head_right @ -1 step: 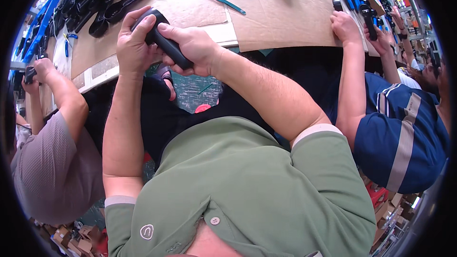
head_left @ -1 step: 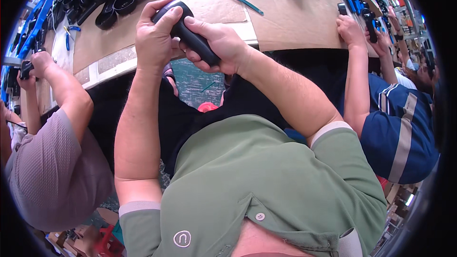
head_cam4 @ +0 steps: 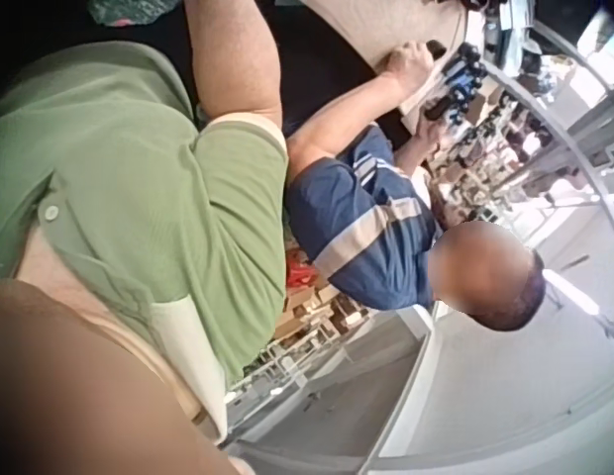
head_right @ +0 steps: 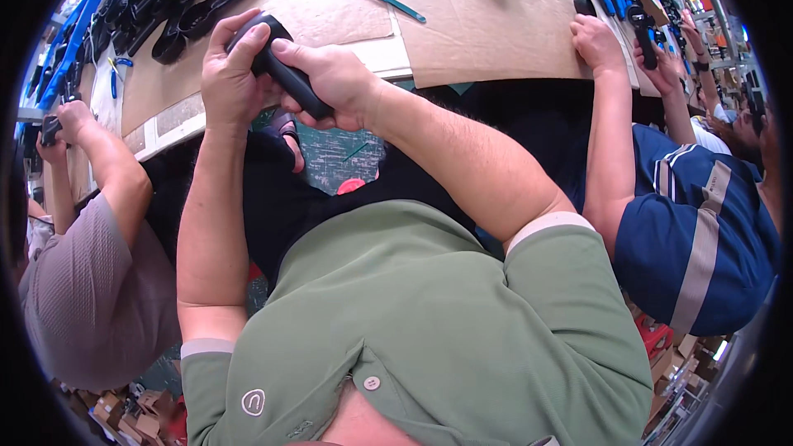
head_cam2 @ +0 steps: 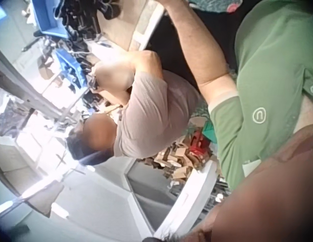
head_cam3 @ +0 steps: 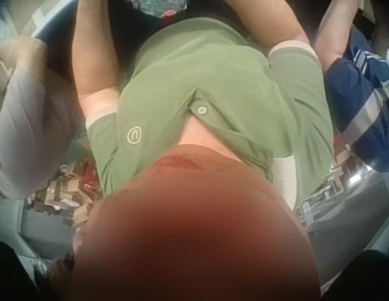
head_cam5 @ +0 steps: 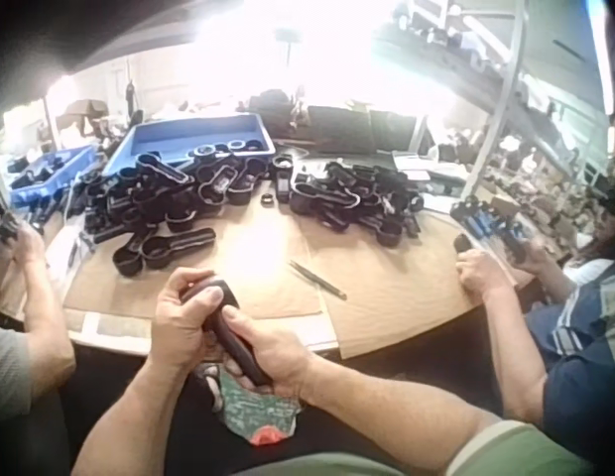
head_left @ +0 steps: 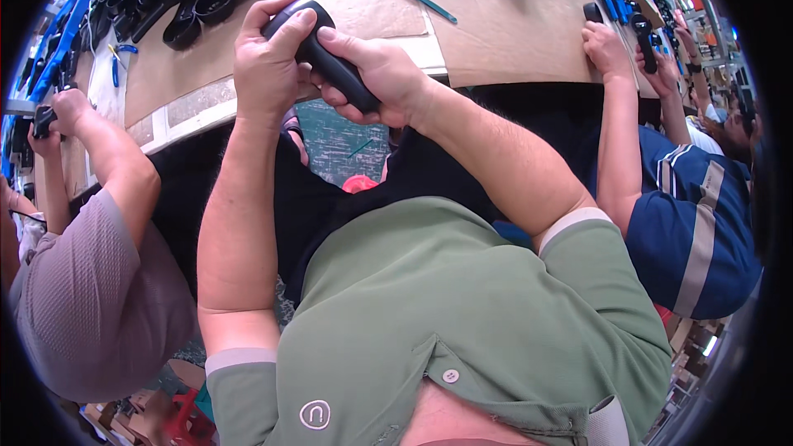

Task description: Assemble plastic components and batteries to form handheld electronic devices at a production station.

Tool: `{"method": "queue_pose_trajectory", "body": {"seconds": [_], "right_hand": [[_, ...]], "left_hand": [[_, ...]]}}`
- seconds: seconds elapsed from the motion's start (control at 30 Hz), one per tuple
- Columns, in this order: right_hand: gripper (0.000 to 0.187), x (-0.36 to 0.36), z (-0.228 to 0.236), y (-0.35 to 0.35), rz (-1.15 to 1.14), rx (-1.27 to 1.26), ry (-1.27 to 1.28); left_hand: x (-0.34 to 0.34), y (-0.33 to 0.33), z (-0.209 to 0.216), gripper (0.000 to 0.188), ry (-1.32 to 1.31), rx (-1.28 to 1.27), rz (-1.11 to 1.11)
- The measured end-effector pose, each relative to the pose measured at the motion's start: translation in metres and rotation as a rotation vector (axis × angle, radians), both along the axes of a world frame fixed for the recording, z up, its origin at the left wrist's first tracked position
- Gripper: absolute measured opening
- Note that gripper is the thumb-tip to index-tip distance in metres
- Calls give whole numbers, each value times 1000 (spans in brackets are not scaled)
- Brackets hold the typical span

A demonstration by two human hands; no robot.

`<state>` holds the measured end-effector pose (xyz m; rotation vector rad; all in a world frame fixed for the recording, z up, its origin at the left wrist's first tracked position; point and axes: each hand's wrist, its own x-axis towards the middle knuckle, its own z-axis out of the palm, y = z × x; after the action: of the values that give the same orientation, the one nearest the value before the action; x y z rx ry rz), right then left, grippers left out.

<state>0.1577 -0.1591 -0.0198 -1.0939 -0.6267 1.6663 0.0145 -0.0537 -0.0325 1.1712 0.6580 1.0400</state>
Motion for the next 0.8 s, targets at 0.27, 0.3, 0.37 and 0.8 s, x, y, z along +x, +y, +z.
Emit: {"method": "queue_pose_trajectory", "body": {"seconds": [0.27, 0.3, 0.37, 0.8], "right_hand": [[55, -12, 16, 1, -91, -97, 102], [53, -14, 18, 0, -104, -101, 193], [51, -16, 20, -2, -120, -106, 285], [27, -22, 18, -5, -37, 137, -668]], "left_hand": [[2, 10, -5, 31, -86, -64, -23], [2, 12, -6, 32, -98, -73, -38], [3, 14, -7, 32, -109, -83, -56], [-17, 10, -2, 40, -171, -28, -164]]}}
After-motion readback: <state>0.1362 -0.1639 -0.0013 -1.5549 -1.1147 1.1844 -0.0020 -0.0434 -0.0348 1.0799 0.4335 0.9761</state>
